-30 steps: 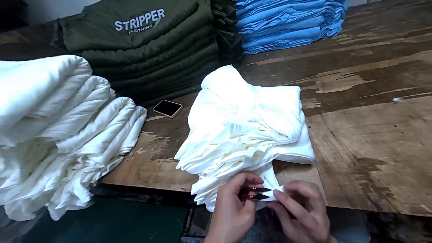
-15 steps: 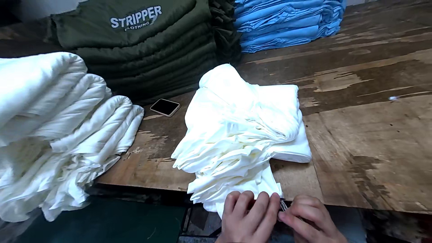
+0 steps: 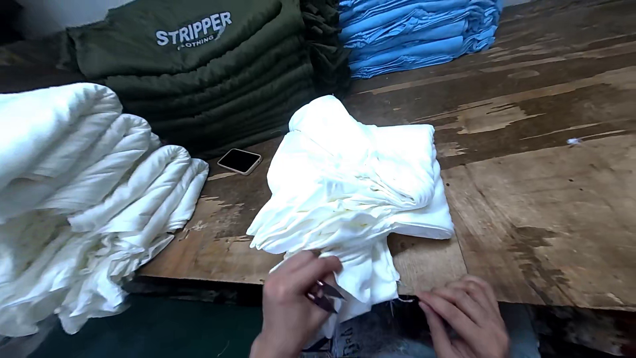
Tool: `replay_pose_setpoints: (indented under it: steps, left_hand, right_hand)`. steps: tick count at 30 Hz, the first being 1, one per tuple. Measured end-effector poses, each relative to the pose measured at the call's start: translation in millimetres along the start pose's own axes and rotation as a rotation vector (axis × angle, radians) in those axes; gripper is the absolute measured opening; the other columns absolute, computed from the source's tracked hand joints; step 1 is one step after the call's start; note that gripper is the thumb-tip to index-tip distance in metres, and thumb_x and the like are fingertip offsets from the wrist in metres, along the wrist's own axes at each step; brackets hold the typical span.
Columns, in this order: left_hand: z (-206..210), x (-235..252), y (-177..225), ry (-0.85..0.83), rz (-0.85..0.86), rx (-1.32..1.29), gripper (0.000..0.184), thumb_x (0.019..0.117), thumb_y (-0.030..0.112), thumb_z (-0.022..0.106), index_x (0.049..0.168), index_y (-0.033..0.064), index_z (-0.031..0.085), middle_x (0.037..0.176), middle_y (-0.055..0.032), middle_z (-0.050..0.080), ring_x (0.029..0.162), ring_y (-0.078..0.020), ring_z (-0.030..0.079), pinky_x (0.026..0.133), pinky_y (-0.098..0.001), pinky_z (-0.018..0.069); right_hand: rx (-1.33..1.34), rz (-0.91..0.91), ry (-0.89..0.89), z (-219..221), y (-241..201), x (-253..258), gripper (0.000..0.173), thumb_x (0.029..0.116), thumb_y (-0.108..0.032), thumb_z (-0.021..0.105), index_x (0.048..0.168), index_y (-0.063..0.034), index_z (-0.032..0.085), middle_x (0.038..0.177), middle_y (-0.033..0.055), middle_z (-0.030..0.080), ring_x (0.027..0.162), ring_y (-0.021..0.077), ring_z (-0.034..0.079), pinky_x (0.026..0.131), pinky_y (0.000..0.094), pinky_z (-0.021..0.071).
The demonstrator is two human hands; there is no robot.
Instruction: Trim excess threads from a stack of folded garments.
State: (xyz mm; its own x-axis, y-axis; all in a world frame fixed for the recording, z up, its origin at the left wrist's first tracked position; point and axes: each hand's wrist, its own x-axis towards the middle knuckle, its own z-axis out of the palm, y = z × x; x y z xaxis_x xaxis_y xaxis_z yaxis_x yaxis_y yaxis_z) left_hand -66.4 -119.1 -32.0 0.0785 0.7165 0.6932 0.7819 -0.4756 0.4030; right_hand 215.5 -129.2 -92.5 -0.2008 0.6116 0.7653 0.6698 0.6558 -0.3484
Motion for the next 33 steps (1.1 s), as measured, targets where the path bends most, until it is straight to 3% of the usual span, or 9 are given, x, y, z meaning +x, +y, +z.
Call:
replay_pose_setpoints:
  steps: [4,8,11,14,18,22,24,27,33]
  left_hand:
    - [6,10,17,-0.054,-0.163,0.110,0.025,0.0810,0.043,0.067,0.080,0.0190,0.074,0.072,0.0082,0.063,0.064,-0.0016,0.060,0.053,-0.0234,0.0510]
    - [23,12,31,-0.168,-0.103,0.298,0.018,0.0747,0.016,0.066,0.091,0.0120,0.071,0.083,-0.0047,0.065,0.077,-0.0254,0.067,0.065,-0.0451,0.0566]
    - [36,14,6,0.005,0.121,0.367,0.012,0.0823,0.005,0.064,0.089,0.0107,0.073,0.076,-0.0080,0.064,0.069,-0.0278,0.065,0.059,-0.0439,0.0526]
    - [42,-3,-14,0.006,0.293,0.337,0.012,0.0904,0.013,0.062,0.093,0.0148,0.073,0.079,-0.0052,0.069,0.069,-0.0233,0.067,0.060,-0.0395,0.0549]
    - [36,-32,-1,-0.080,0.291,0.038,0.035,0.0950,0.040,0.070,0.123,0.0189,0.071,0.089,-0.0030,0.069,0.076,-0.0166,0.066,0.069,-0.0334,0.0562]
    - [43,-49,-11,-0.065,0.383,-0.021,0.022,0.0907,0.020,0.064,0.113,0.0184,0.068,0.094,-0.0043,0.066,0.080,-0.0182,0.062,0.074,-0.0332,0.0514]
    - [37,-46,-8,-0.057,0.312,-0.116,0.018,0.0948,0.022,0.066,0.112,0.0197,0.070,0.098,-0.0023,0.068,0.086,-0.0153,0.064,0.077,-0.0308,0.0535]
    - [29,-33,4,-0.054,0.168,-0.255,0.012,0.0999,0.021,0.064,0.106,0.0177,0.074,0.102,0.0009,0.073,0.090,-0.0112,0.067,0.079,-0.0278,0.0548]
    - [25,-1,14,-0.098,-0.316,-0.358,0.018,0.0974,0.010,0.060,0.103,0.0102,0.076,0.095,0.0040,0.075,0.079,0.0002,0.068,0.069,-0.0176,0.0579]
  right_hand:
    - [-0.022,0.014,-0.061,5,-6,10,0.023,0.0990,-0.043,0.062,0.108,-0.0274,0.075,0.096,-0.0054,0.070,0.099,0.0132,0.062,0.100,0.0390,0.0418]
    - [-0.001,-0.070,-0.155,26,-18,20,0.027,0.1013,-0.037,0.059,0.123,-0.0287,0.071,0.107,-0.0018,0.071,0.100,0.0168,0.064,0.093,0.0394,0.0482]
    - [0.184,-0.039,-0.102,25,-13,23,0.018,0.1005,-0.021,0.060,0.109,-0.0243,0.075,0.097,-0.0022,0.072,0.090,0.0131,0.065,0.083,0.0320,0.0517]
    - [0.138,0.019,-0.148,7,-3,25,0.016,0.1014,-0.027,0.059,0.106,-0.0253,0.075,0.096,-0.0030,0.072,0.090,0.0123,0.065,0.085,0.0344,0.0509]
    - [0.076,0.012,-0.211,1,-2,22,0.024,0.0976,-0.033,0.060,0.117,-0.0261,0.073,0.101,-0.0004,0.070,0.095,0.0154,0.064,0.089,0.0385,0.0491]
    - [0.079,-0.070,-0.218,18,-19,24,0.032,0.0971,-0.043,0.063,0.126,-0.0296,0.069,0.112,0.0010,0.068,0.103,0.0163,0.062,0.094,0.0385,0.0480]
    - [0.079,-0.077,-0.155,30,-27,26,0.033,0.0961,-0.051,0.065,0.117,-0.0253,0.071,0.109,0.0021,0.068,0.103,0.0167,0.063,0.094,0.0371,0.0479]
    - [0.211,0.039,0.013,50,-34,31,0.013,0.0942,-0.028,0.066,0.099,-0.0164,0.069,0.102,0.0023,0.069,0.098,0.0128,0.066,0.088,0.0294,0.0542]
    - [0.942,0.476,0.066,54,-48,63,0.018,0.0927,-0.002,0.071,0.109,0.0017,0.065,0.096,0.0071,0.075,0.085,0.0135,0.074,0.077,0.0278,0.0642]
